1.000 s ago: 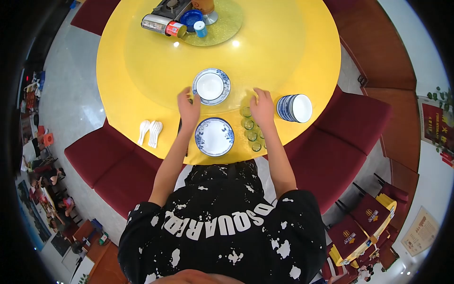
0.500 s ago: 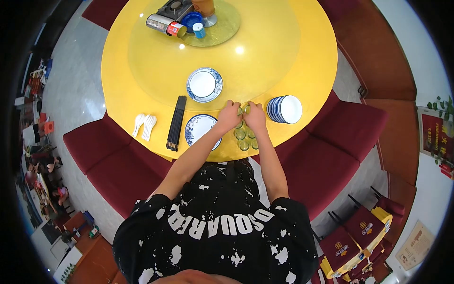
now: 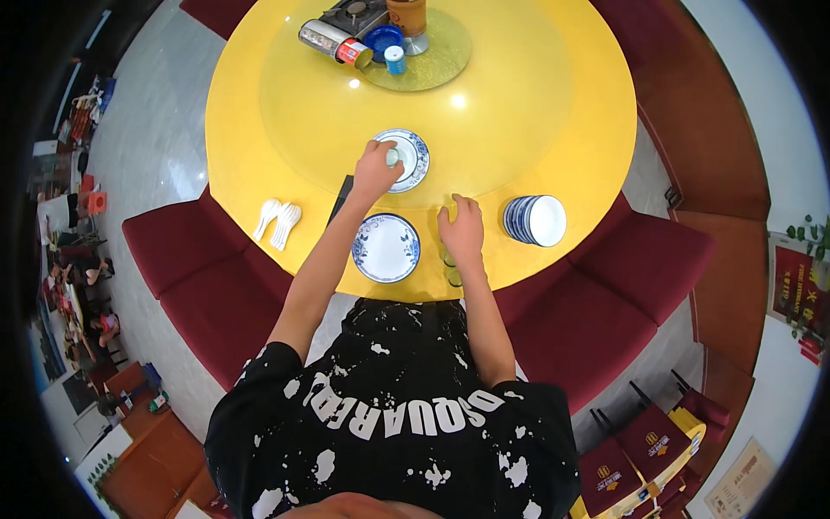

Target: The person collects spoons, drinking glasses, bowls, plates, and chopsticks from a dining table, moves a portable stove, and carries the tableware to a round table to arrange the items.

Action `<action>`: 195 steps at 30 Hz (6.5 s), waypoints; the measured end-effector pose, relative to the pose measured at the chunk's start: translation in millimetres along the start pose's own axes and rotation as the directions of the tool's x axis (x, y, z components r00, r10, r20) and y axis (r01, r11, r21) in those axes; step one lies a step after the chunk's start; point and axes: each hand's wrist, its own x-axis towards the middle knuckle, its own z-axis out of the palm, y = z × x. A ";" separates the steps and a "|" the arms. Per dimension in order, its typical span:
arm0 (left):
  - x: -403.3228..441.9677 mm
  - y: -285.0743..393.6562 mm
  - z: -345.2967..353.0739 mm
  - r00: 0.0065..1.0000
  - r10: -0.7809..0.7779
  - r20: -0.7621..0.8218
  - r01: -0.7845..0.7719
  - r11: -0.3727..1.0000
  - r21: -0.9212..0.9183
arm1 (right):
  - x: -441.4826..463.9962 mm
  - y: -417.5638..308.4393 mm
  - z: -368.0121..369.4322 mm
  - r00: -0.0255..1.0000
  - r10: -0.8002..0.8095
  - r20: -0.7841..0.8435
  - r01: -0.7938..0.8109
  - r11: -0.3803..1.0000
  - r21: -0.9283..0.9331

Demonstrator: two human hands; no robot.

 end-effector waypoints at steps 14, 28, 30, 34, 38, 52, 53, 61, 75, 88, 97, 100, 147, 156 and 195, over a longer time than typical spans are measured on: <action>-48.4 -27.4 -72.8 0.995 -0.089 -0.048 0.081 0.985 -0.155 | -32.8 -67.1 35.2 0.996 -0.011 0.094 -0.001 0.992 0.123; -186.1 -269.7 -141.0 0.785 -0.593 -0.177 0.619 0.765 0.180 | -80.7 -161.6 109.9 0.913 -0.206 0.352 0.071 0.931 0.358; -183.9 -265.7 -146.8 0.816 -0.534 -0.220 0.568 0.811 0.139 | -84.2 -160.9 104.5 0.924 -0.150 0.353 0.017 0.935 0.354; -169.0 -203.3 -160.3 0.724 -0.646 -0.241 0.606 0.763 -0.227 | -92.6 -140.7 114.8 0.934 -0.027 0.357 -0.130 0.904 0.408; -145.6 -110.5 -130.9 0.764 -0.419 0.490 0.581 0.117 -0.805 | -77.4 -146.8 127.0 0.854 0.111 0.509 -0.436 0.686 0.582; -160.2 -145.4 -63.5 0.978 -0.210 0.022 0.210 0.963 -0.166 | 51.0 -53.9 101.1 0.989 0.151 -0.001 -0.151 0.984 -0.094; -168.2 -152.9 -70.2 0.981 -0.194 -0.032 0.193 0.981 -0.015 | 54.5 -54.2 104.7 0.991 0.129 0.037 -0.123 0.983 -0.138; -217.9 -178.7 -75.3 0.950 -0.311 0.005 0.304 0.933 0.194 | 52.8 -70.1 121.5 0.978 0.177 0.108 -0.141 0.949 -0.283; -200.6 -203.9 -65.7 0.828 -0.529 0.186 0.546 0.836 -0.049 | -4.9 -87.0 97.8 0.989 -0.037 -0.144 0.019 0.992 -0.125; -186.6 -194.3 -78.7 0.808 -0.503 0.307 0.478 0.864 0.158 | -93.1 -109.1 100.2 0.999 -0.021 0.041 0.011 0.975 0.222; -175.2 -203.5 -77.4 0.741 -0.473 0.478 0.498 0.863 0.082 | -95.3 -107.9 98.2 0.998 0.032 0.046 -0.044 0.951 0.305; -172.0 -193.3 -82.8 0.699 -0.509 0.501 0.490 0.852 0.182 | -100.0 -111.3 91.3 0.997 0.051 0.060 -0.068 0.941 0.333; -33.0 -138.2 6.2 0.836 -0.272 0.476 0.468 0.807 -0.361 | -134.8 -49.2 57.3 0.784 0.470 0.405 -0.616 0.511 0.600; -28.7 -130.2 3.4 0.836 -0.287 0.468 0.474 0.808 -0.350 | -132.3 -43.8 59.3 0.801 0.459 0.385 -0.593 0.521 0.613; -165.1 -180.8 -60.5 0.889 -0.448 -0.094 0.396 0.855 -0.334 | -129.6 -20.6 50.7 0.976 0.179 -0.125 -0.176 0.984 0.033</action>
